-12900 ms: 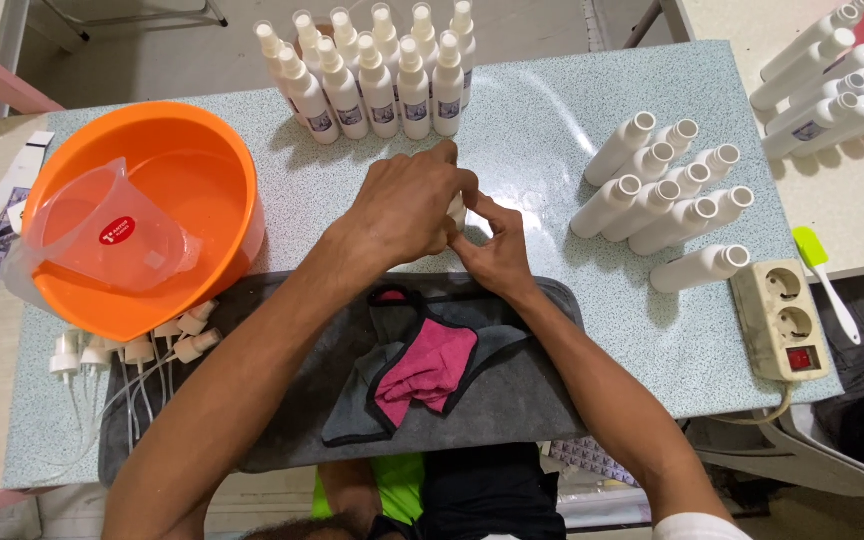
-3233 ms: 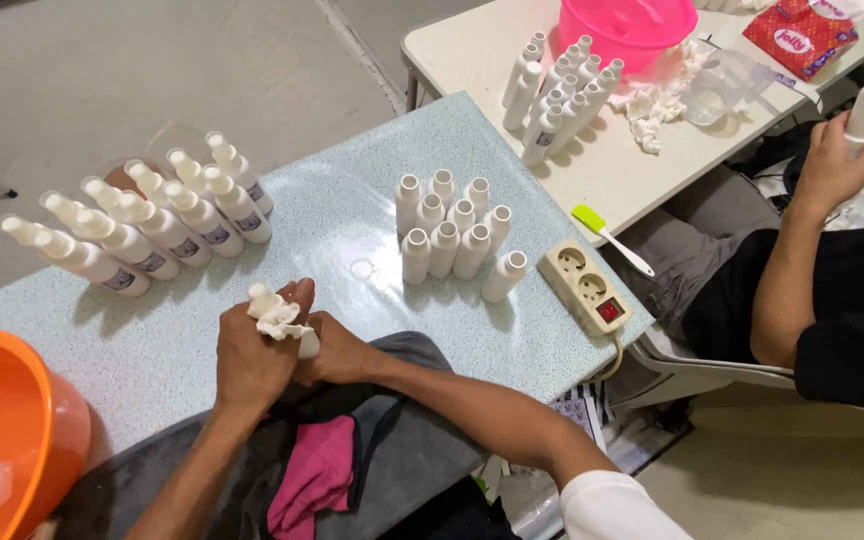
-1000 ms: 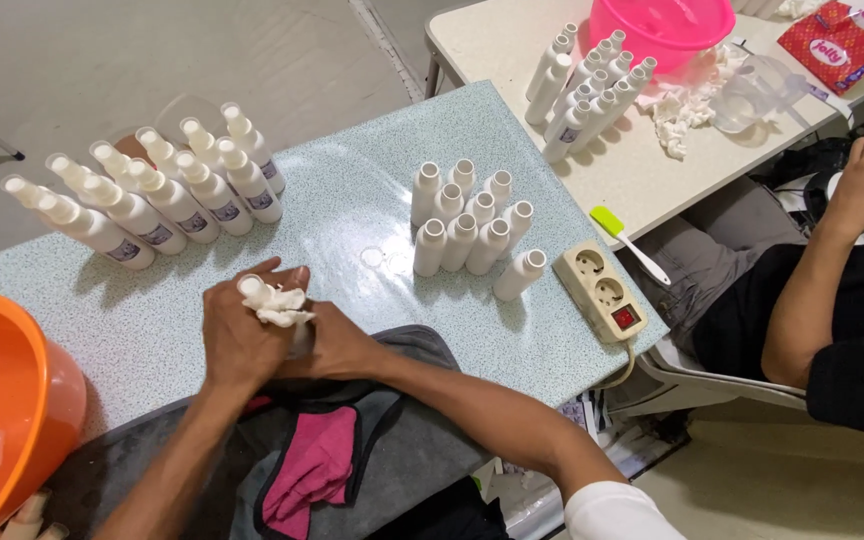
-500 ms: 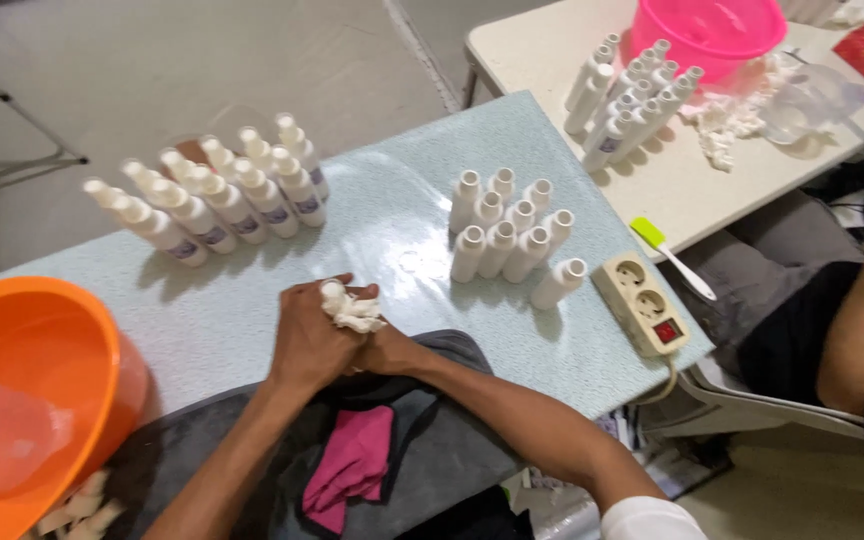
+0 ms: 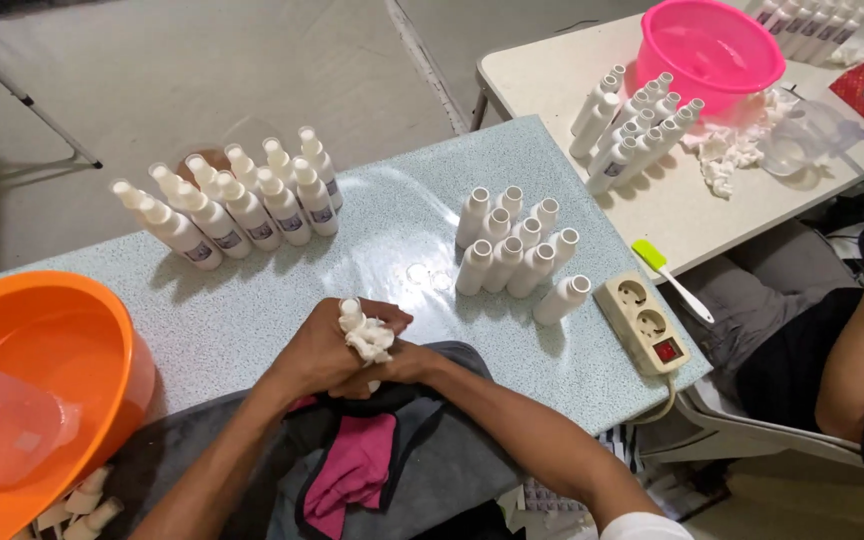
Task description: Assembling spray bottles by inserting pump mechanisms into plastic bottles and organizing them into rows on a workspace.
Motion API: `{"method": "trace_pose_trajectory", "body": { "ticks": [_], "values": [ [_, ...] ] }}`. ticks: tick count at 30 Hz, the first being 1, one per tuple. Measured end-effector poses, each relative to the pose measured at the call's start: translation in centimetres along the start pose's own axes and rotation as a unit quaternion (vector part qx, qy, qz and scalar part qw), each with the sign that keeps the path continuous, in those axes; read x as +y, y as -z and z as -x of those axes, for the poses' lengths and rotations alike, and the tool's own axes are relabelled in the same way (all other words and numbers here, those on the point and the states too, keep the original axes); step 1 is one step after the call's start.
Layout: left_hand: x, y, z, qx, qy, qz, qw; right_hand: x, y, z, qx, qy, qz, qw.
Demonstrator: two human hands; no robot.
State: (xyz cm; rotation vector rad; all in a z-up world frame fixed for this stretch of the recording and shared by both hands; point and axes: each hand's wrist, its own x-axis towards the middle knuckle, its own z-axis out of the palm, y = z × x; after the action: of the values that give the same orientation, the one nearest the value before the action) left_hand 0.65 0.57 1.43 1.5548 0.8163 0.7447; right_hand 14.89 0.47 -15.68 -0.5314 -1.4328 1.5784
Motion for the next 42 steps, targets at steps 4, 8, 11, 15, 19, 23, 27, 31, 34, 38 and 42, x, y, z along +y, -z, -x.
{"method": "trace_pose_trajectory", "body": {
  "ticks": [4,8,11,15,19,23,27,31,34,38,42],
  "values": [
    [1.7,0.0,0.7,-0.058,-0.038,0.069,0.995,0.4,0.4,0.2,-0.001,-0.019,-0.004,1.000],
    [0.9,0.5,0.4,0.057,0.098,0.021,0.993,1.1,0.0,-0.7,-0.001,-0.040,-0.015,0.999],
    [-0.5,1.8,-0.3,0.157,0.133,0.057,0.977,-3.7,-2.0,-2.5,0.042,-0.041,0.030,0.998],
    [0.0,0.2,-0.1,0.244,0.069,-0.114,0.961,-3.1,-2.2,-2.5,0.108,-0.017,0.098,0.989],
    [0.2,-0.6,-0.4,0.213,0.040,-0.095,0.972,0.9,0.2,-1.5,0.081,0.021,0.074,0.994],
    [2.0,-0.1,-0.8,0.132,0.059,-0.019,0.989,-2.9,-1.2,-2.4,-0.028,0.065,-0.036,0.997],
    [4.1,-0.1,-0.1,0.003,0.126,0.028,0.992,0.1,-1.2,-0.2,-0.203,-0.015,-0.204,0.958],
    [2.7,0.1,0.5,0.002,0.089,-0.004,0.996,1.8,-0.1,-0.7,-0.300,0.003,-0.178,0.937],
    [2.1,0.5,0.4,0.012,0.008,-0.055,0.998,-1.8,-0.6,-1.8,-0.232,0.022,-0.156,0.960],
    [0.5,0.6,0.4,0.158,0.072,-0.161,0.971,-4.2,-1.4,-3.2,-0.082,0.060,0.007,0.995],
    [-0.3,-0.6,0.1,0.236,0.044,-0.237,0.941,-4.3,-1.7,-2.9,0.048,0.047,0.209,0.976]
  ]
}}
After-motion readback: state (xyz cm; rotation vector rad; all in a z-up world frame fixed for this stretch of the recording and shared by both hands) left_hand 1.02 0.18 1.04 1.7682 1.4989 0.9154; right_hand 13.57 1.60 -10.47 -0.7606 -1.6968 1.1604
